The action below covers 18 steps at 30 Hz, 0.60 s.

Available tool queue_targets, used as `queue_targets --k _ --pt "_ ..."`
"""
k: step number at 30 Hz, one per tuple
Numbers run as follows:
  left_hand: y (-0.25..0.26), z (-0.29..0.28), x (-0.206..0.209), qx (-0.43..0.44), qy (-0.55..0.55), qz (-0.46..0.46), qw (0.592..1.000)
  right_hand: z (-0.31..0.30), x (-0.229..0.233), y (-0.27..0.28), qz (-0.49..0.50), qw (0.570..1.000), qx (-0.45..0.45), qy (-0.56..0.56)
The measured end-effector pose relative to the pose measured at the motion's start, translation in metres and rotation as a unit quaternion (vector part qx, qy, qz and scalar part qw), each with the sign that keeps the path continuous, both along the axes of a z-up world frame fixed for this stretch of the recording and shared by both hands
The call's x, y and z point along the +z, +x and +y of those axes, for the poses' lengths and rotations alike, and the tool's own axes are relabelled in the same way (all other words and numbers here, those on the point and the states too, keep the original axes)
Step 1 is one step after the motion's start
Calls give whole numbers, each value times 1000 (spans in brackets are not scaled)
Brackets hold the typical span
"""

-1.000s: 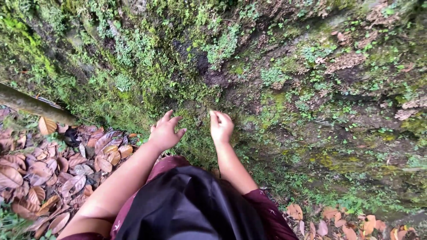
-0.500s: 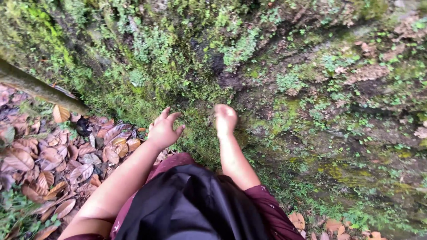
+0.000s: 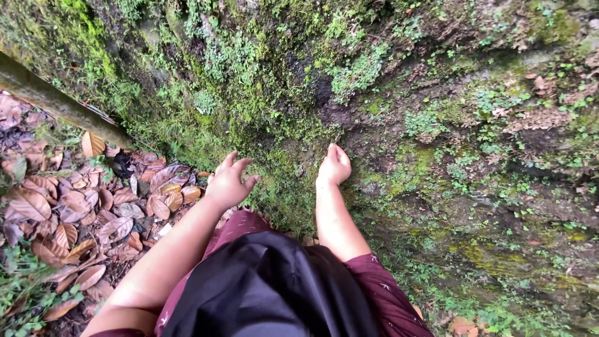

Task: Picking moss and weeds off a stone wall and a water pipe.

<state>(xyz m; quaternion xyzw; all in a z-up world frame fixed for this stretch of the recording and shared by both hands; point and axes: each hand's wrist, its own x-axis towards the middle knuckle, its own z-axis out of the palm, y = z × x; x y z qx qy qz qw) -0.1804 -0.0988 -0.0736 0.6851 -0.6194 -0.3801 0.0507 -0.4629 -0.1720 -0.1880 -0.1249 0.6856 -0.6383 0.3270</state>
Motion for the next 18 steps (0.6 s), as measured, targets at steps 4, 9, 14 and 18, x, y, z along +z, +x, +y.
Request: queue_targets --k 4,9,14,18 --pt "-2 -3 -1 -2 8 1 1000 19 38 32 36 997 58 42" --pt "-2 -1 -8 8 -13 16 1000 8 77 68 -142 953 198 182" --pt "6 5 3 21 -8 17 1000 -21 53 59 -404 898 103 142" --pt "15 9 2 35 -7 16 999 -34 32 50 -489 864 70 95"
